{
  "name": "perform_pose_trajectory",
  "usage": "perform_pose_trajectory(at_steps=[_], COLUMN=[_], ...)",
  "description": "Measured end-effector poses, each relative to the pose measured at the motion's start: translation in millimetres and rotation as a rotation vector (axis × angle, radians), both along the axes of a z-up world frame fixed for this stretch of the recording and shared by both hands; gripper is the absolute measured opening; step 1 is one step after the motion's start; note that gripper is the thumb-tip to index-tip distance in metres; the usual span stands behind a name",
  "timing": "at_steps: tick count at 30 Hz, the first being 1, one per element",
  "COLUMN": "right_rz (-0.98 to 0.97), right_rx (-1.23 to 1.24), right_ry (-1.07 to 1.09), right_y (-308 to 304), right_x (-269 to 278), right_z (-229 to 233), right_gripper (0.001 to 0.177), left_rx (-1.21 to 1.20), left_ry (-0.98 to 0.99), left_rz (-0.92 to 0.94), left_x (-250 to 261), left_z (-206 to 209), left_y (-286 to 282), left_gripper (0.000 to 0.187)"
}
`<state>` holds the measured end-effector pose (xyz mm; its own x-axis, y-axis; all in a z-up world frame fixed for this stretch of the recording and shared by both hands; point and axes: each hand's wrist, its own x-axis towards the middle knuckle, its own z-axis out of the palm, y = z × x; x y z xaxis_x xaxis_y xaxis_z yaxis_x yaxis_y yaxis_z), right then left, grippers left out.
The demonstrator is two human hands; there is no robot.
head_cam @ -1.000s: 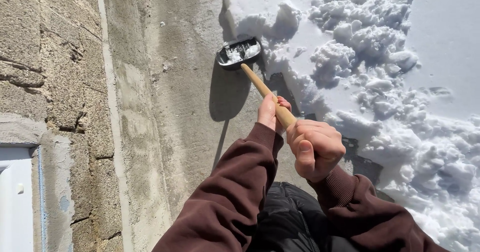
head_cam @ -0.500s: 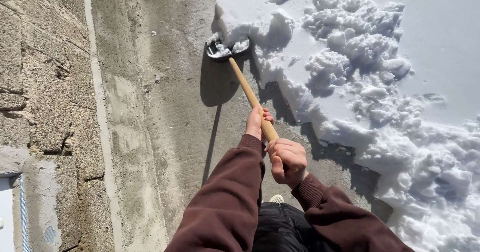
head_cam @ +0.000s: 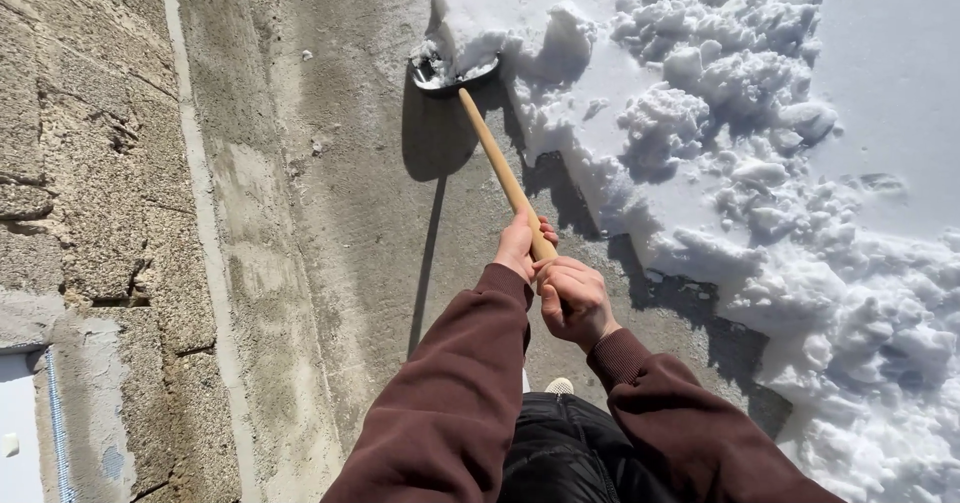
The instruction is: The person clears snow from a concrete walkway using a shovel, pushing and lifting the snow to the side.
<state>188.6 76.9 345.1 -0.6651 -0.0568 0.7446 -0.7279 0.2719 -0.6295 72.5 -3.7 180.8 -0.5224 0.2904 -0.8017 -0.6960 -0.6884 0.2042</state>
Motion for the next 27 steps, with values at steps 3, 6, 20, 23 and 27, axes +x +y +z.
perform_pose_trajectory(at_steps=[3,6,20,23,27], right_rz=[0.045,0.123,0.07,0.042,-0.011], right_rx=[0.039,-0.042,0.151,0.095,0.056], right_ry=[-0.11,-0.486,-1.975,-2.041,-2.069], right_y=[-3,6,46,46,53], right_x=[12,31,-105,-120,-131], right_z=[4,-7,-17,-47,-95], right_gripper=[0.041,0.036,0.108,0.111,0.102], left_rx=[0.0,-0.039,-0.234,-0.251,-0.28], left_ry=[-0.022,-0.018,0.139,0.129,0.098], left_rz=[-0.05,-0.282,-0.753,-0.772,-0.724], left_x=[4,21,6,-5,-32], left_z=[-20,-7,-57,-54,-49], left_y=[-7,-19,-12,-21,-33], left_gripper=[0.058,0.066,0.092,0.091,0.089])
